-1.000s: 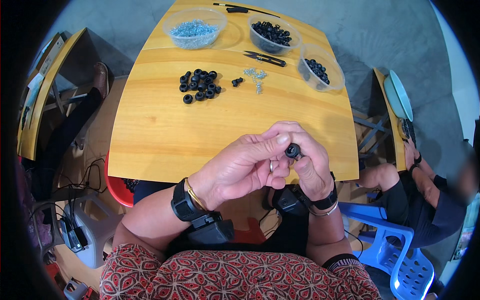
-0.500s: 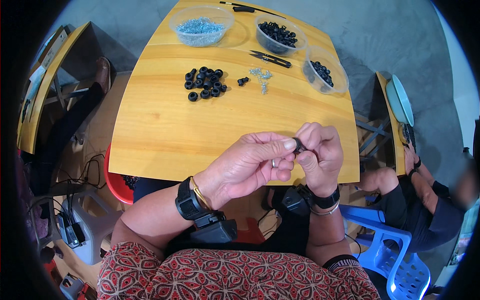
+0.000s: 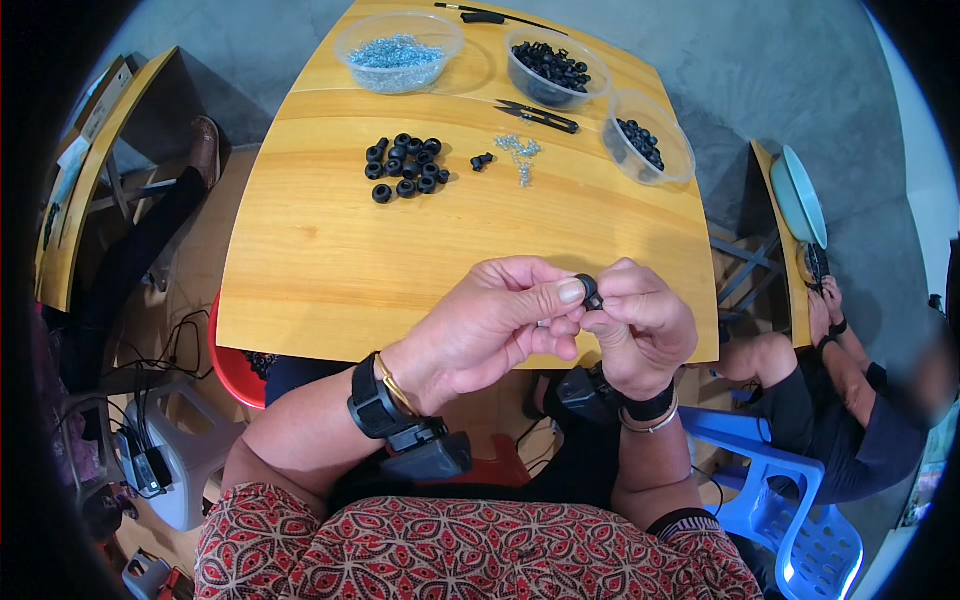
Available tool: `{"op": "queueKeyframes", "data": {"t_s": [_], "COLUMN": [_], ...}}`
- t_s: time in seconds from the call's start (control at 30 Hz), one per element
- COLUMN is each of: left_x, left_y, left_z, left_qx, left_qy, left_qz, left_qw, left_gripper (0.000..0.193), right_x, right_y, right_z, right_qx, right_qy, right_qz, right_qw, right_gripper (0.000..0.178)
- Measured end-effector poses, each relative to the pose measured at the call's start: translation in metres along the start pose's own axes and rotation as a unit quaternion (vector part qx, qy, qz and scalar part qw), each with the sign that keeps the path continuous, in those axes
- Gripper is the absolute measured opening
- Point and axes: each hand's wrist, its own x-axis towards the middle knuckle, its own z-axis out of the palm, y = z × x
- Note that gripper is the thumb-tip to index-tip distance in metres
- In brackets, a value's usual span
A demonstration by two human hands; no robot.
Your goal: The person is manually assembling small black plastic components by inserting metal pins into them.
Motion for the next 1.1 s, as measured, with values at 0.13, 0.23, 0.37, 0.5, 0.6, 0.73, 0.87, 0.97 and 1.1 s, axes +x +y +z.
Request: {"op": "queueKeyframes", "data": {"t_s": [0.13, 0.23, 0.37, 0.5, 0.6, 0.73, 0.87, 0.97, 1.1], "left_x": [0.0, -0.001, -0.001, -0.002, -0.001, -0.002, -0.001, 0.001, 0.001], "left_y": [-0.002, -0.003, -0.003, -0.004, -0.005, -0.004, -0.007, -0.007, -0.004], "left_z": [0.005, 0.005, 0.003, 0.002, 0.003, 0.002, 0.004, 0.001, -0.002], "left_qx": [0.017, 0.001, -0.01, -0.007, -0.006, 0.017, 0.037, 0.073, 0.129], "left_qy": [0.025, 0.007, 0.007, 0.008, 0.004, -0.002, 0.013, 0.031, 0.039], "left_qz": [0.01, 0.017, 0.023, 0.032, 0.043, 0.052, 0.075, 0.084, 0.072], "left_qw": [1.0, 1.0, 1.0, 0.999, 0.999, 0.999, 0.996, 0.993, 0.988], "left_gripper": [0.011, 0.011, 0.01, 0.01, 0.01, 0.009, 0.008, 0.008, 0.007], "right_x": [-0.003, -0.004, -0.005, -0.005, -0.007, -0.005, -0.008, -0.005, -0.003], "right_y": [0.002, 0.002, 0.0, -0.001, -0.001, -0.004, -0.004, -0.002, -0.003], "right_z": [0.002, 0.003, 0.002, 0.004, 0.006, 0.006, 0.013, 0.004, -0.001], "right_qx": [-0.016, -0.006, 0.003, -0.014, -0.051, -0.082, -0.111, -0.075, -0.053], "right_qy": [0.021, 0.04, 0.035, 0.029, 0.041, 0.031, 0.068, 0.026, 0.007], "right_qz": [-0.022, -0.009, 0.02, 0.016, -0.004, -0.008, -0.002, 0.04, 0.088], "right_qw": [0.999, 0.999, 0.999, 0.999, 0.998, 0.996, 0.992, 0.996, 0.995], "right_gripper": [0.022, 0.022, 0.022, 0.022, 0.022, 0.023, 0.022, 0.02, 0.02]}}
